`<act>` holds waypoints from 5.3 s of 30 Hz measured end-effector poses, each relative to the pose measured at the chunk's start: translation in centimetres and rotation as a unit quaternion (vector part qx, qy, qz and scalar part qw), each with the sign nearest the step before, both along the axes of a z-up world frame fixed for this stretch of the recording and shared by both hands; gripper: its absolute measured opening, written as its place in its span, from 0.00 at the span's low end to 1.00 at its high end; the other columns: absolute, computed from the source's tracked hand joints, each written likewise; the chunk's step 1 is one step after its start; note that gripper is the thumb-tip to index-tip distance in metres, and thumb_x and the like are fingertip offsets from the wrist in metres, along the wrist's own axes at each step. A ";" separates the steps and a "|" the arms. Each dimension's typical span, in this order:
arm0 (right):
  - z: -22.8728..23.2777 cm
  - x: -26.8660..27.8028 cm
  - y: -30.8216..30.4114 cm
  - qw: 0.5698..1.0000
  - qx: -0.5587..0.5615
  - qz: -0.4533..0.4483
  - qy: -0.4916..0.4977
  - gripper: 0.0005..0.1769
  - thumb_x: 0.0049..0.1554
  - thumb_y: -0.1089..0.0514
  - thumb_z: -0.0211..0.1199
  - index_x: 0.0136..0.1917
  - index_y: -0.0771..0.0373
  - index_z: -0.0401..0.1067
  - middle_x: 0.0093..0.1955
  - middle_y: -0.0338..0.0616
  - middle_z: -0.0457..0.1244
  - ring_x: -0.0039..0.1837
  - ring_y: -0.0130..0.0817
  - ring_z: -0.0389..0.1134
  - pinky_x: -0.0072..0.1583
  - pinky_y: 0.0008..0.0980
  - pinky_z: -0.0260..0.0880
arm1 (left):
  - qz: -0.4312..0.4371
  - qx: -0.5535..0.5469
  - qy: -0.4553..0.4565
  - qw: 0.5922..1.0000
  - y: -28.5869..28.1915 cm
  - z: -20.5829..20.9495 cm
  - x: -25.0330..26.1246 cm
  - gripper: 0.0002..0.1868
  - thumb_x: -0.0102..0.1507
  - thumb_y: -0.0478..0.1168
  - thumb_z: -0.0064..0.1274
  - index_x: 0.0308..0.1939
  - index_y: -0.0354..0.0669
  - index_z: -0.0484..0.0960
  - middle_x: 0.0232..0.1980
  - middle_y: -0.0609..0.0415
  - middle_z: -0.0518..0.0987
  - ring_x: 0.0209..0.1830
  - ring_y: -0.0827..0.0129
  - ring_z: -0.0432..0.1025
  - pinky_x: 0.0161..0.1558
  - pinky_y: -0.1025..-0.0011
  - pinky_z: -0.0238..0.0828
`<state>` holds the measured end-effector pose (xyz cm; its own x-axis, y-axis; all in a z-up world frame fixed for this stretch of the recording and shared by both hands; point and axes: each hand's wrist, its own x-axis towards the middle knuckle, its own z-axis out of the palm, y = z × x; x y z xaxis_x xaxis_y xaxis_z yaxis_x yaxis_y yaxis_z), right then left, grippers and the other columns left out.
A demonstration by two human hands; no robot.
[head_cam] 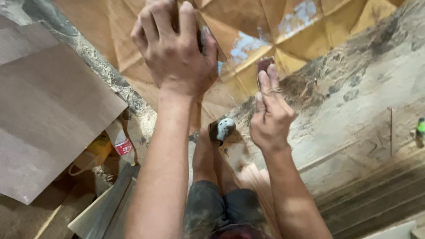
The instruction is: The person sands a large wooden panel with a geometric diamond pattern using a sanding block. They hold the panel steady with their left hand while moving the sanding block back and forth across the surface with their right hand.
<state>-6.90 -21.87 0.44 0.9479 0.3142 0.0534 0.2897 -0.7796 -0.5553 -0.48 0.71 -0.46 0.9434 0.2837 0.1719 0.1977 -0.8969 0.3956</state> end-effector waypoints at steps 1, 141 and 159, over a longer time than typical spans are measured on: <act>-0.1 0.1 0.0 1.000 -0.006 -0.015 0.007 0.22 0.72 0.61 0.49 0.77 0.64 0.64 0.78 0.59 0.58 0.50 0.43 0.76 0.46 0.33 0.76 | -0.004 0.003 -0.009 1.000 -0.1 0.2 -0.4 0.19 0.63 0.45 0.54 0.55 0.41 0.77 0.60 0.40 0.72 0.67 0.47 0.65 0.66 0.47 0.57; 4.8 5.8 -1.9 0.967 -0.092 0.232 0.059 0.36 0.45 0.73 0.60 0.67 0.57 0.76 0.70 0.48 0.67 0.36 0.38 0.71 0.40 0.35 0.72 | 0.005 0.044 -0.007 0.999 -0.6 0.7 0.3 0.18 0.67 0.47 0.51 0.58 0.43 0.76 0.68 0.42 0.70 0.73 0.45 0.62 0.73 0.47 0.54; 6.4 6.8 -2.2 0.965 -0.100 0.227 0.090 0.39 0.39 0.71 0.57 0.65 0.59 0.75 0.69 0.46 0.67 0.38 0.40 0.72 0.39 0.36 0.71 | 0.004 0.023 0.009 1.000 -0.2 0.9 0.4 0.20 0.64 0.46 0.50 0.58 0.43 0.77 0.67 0.42 0.71 0.72 0.46 0.63 0.72 0.46 0.54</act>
